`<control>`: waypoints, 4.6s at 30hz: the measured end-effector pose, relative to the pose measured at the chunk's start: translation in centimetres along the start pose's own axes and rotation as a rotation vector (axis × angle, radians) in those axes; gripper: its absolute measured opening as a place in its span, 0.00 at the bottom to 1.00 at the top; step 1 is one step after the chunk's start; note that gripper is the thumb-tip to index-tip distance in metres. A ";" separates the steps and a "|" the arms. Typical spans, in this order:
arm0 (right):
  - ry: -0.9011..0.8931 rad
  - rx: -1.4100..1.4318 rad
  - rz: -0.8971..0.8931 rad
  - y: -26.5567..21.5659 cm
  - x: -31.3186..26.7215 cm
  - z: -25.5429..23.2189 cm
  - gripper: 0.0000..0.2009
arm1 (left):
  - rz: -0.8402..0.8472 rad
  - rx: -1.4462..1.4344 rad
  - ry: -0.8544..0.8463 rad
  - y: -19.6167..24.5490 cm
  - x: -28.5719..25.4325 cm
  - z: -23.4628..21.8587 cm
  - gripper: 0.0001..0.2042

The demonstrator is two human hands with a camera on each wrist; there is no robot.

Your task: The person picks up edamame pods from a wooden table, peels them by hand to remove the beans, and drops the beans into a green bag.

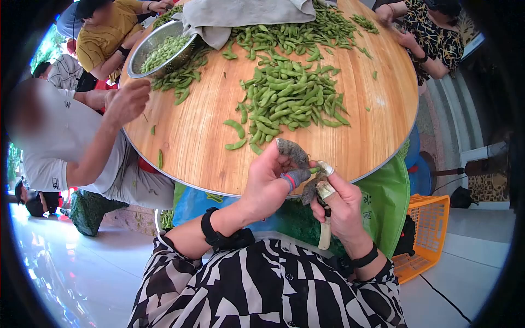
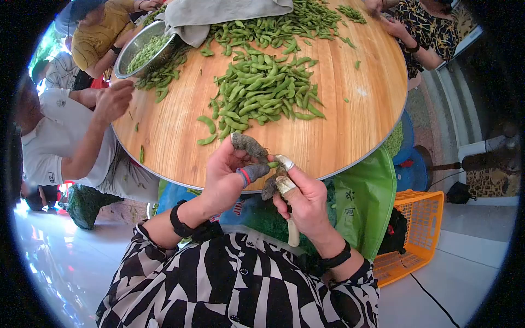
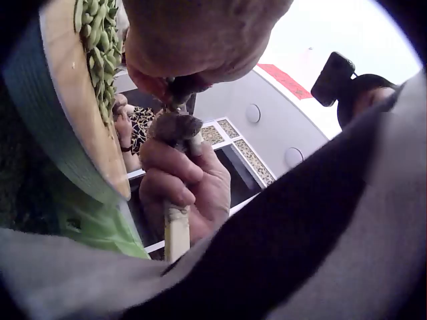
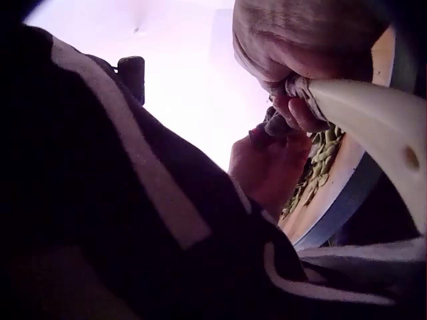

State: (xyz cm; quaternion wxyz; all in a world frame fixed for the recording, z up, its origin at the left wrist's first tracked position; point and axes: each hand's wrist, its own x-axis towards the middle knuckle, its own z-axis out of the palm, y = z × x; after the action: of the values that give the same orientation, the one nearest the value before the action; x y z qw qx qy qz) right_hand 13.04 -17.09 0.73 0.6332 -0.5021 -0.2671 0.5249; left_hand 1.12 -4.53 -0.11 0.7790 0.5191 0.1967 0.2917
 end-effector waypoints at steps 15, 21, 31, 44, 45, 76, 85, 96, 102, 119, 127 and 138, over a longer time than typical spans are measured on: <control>-0.114 0.681 0.256 1.0 0.1 -1.6 0.22 | 0.676 1.168 -0.210 0.6 0.1 -1.4 0.18; -0.058 0.572 0.231 1.4 -0.2 -1.3 0.21 | 0.467 0.882 -0.228 0.8 0.5 -1.5 0.11; 0.038 0.232 0.081 0.3 -0.5 -1.2 0.18 | -0.334 0.125 -0.006 0.9 0.6 -0.3 0.05; 0.110 -0.156 0.174 -1.6 0.2 -1.2 0.05 | -0.415 0.402 -0.344 2.8 -0.7 -0.3 0.11; 0.096 -0.146 0.180 -1.6 0.2 -1.2 0.05 | -0.441 0.377 -0.352 2.8 -0.7 -0.4 0.15; -0.279 -0.829 -0.275 0.0 -0.7 -4.2 0.09 | 0.278 1.635 -0.094 6.5 -3.4 -8.3 0.15; -0.152 -0.290 0.122 -1.5 -0.7 -2.6 0.13 | 0.394 1.602 0.065 3.0 0.9 -11.3 0.10; -0.198 -0.130 0.200 -0.1 0.5 -0.8 0.19 | -0.192 0.446 0.065 3.8 -0.7 -6.1 0.09; -0.173 -0.040 0.087 -0.5 0.5 -0.4 0.22 | -0.270 0.103 -0.024 1.6 -0.5 -2.2 0.10; -0.104 0.004 0.057 -0.4 0.0 -0.3 0.21 | -0.029 0.176 -0.023 0.2 -0.7 -0.5 0.17; -0.018 -0.074 -0.016 0.2 0.2 -0.3 0.18 | 0.078 0.169 -0.004 -0.1 -0.2 -0.5 0.18; -0.119 0.372 0.138 -0.7 0.1 -1.2 0.19 | -0.254 -0.358 -0.205 -0.4 1.1 -1.3 0.18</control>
State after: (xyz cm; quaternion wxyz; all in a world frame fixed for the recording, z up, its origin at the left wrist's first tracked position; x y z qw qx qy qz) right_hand 14.38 -17.38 0.98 0.6607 -0.3617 -0.1673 0.6361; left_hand 1.23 -2.97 -0.97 0.9049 0.3705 0.1255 0.1676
